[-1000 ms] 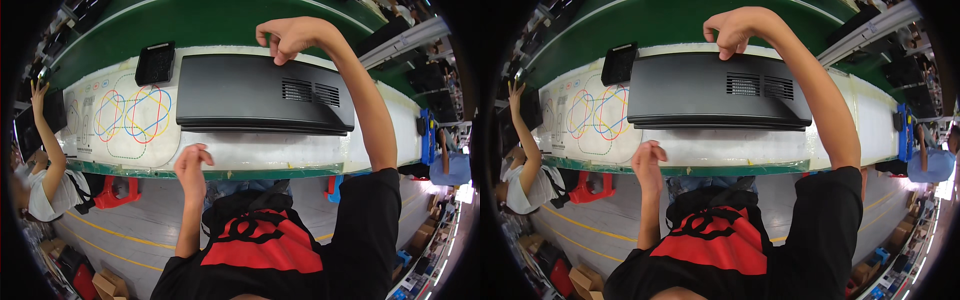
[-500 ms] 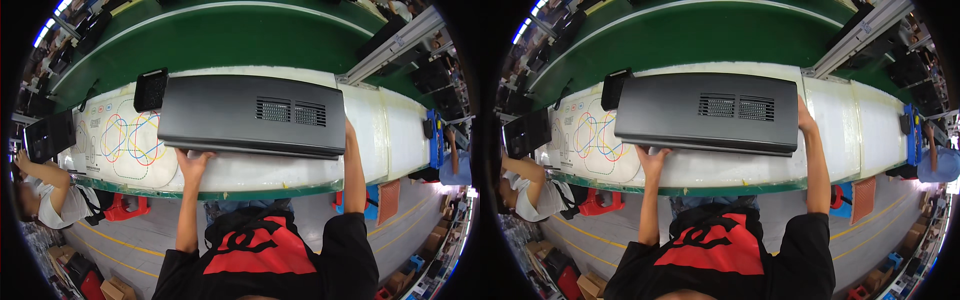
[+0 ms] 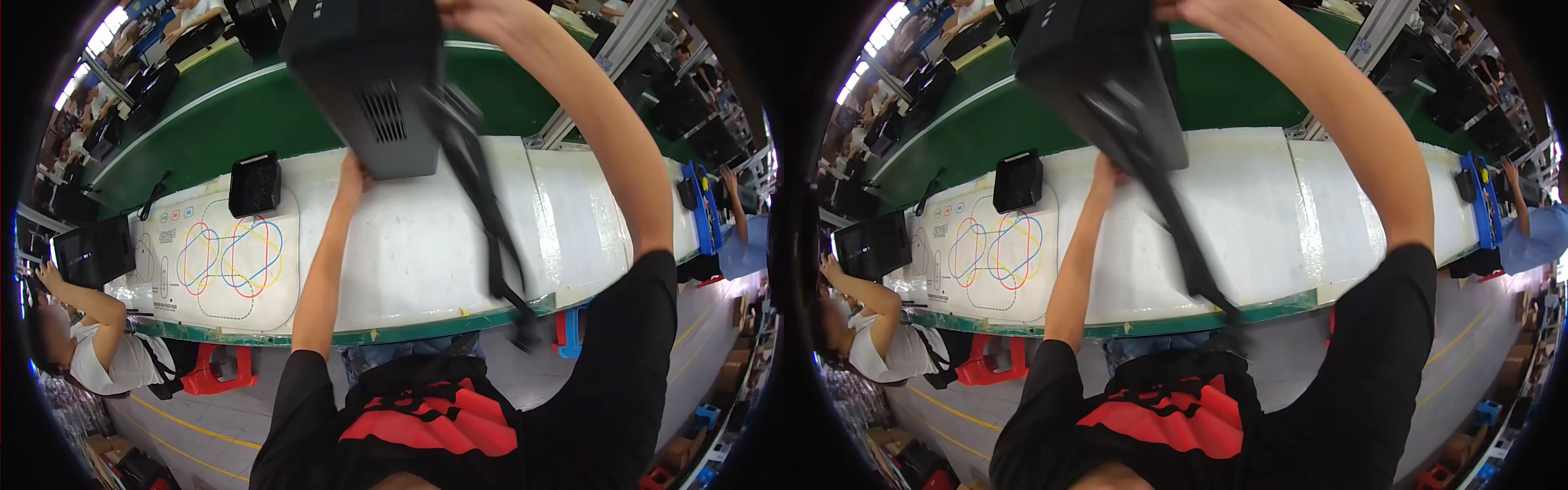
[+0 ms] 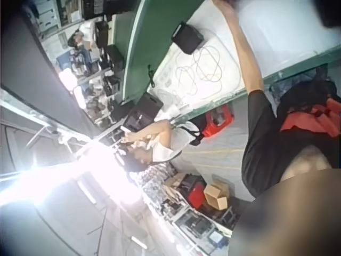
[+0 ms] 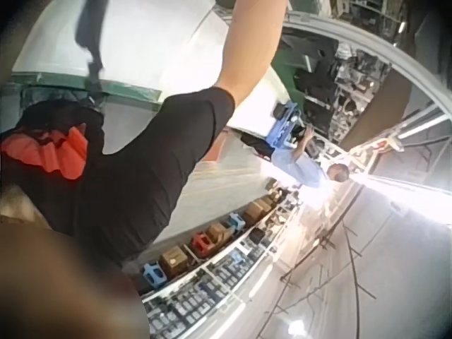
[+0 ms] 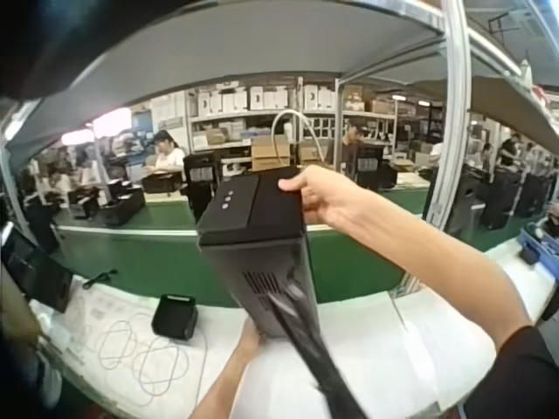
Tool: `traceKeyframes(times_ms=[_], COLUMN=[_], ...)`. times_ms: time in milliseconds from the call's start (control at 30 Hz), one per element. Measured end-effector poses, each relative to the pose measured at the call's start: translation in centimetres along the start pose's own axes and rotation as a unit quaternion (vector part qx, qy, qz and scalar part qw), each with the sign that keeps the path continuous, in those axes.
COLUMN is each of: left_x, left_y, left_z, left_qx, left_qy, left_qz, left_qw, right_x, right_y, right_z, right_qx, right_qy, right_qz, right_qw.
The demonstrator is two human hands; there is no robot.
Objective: Assembling electronic components into a plastic enclosure on an assembly line.
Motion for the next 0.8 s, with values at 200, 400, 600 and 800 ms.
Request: traceKeyframes(times_ms=[200, 400, 600, 800], left_x=[-2.2, -2.6, -2.2, -2.2], left_y=[-2.0, -3.0, -2.1, -2.0], left_z=[-4.2, -0.1, -1.9, -2.2], left_qx=[0.167, 0.236, 0.221, 0.225], left_qy=[-0.003, -0.038, -0.019, -0.016], left_qz=[-0.129, -0.108, -0.116, -0.143], left_qw=[0.977, 0.965, 0.968, 0.964], right_x=[11.8, 14.9, 15.2, 7.8], right_y=[4.2, -1.5, -3.1, -6.1], right_z=[10.5, 12.7, 22.8, 17.4], right_qx=[-0.027, 0.345, 0.346, 0.459], right_qy=[-0.174, -0.253, -0.282, -0.223], right_qz=[0.121, 0.018, 0.078, 0.11], right_qw=[0.977, 0.903, 0.891, 0.853])
Point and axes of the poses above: each hand's wrist, its own x-axis towards the middle knuckle, its own z-axis out of the back of the hand, y = z × x, the point moved 7 cm from there along x, towards the middle knuckle, and after that the axes turned 3 degrees about x, right-handed, at the moved point
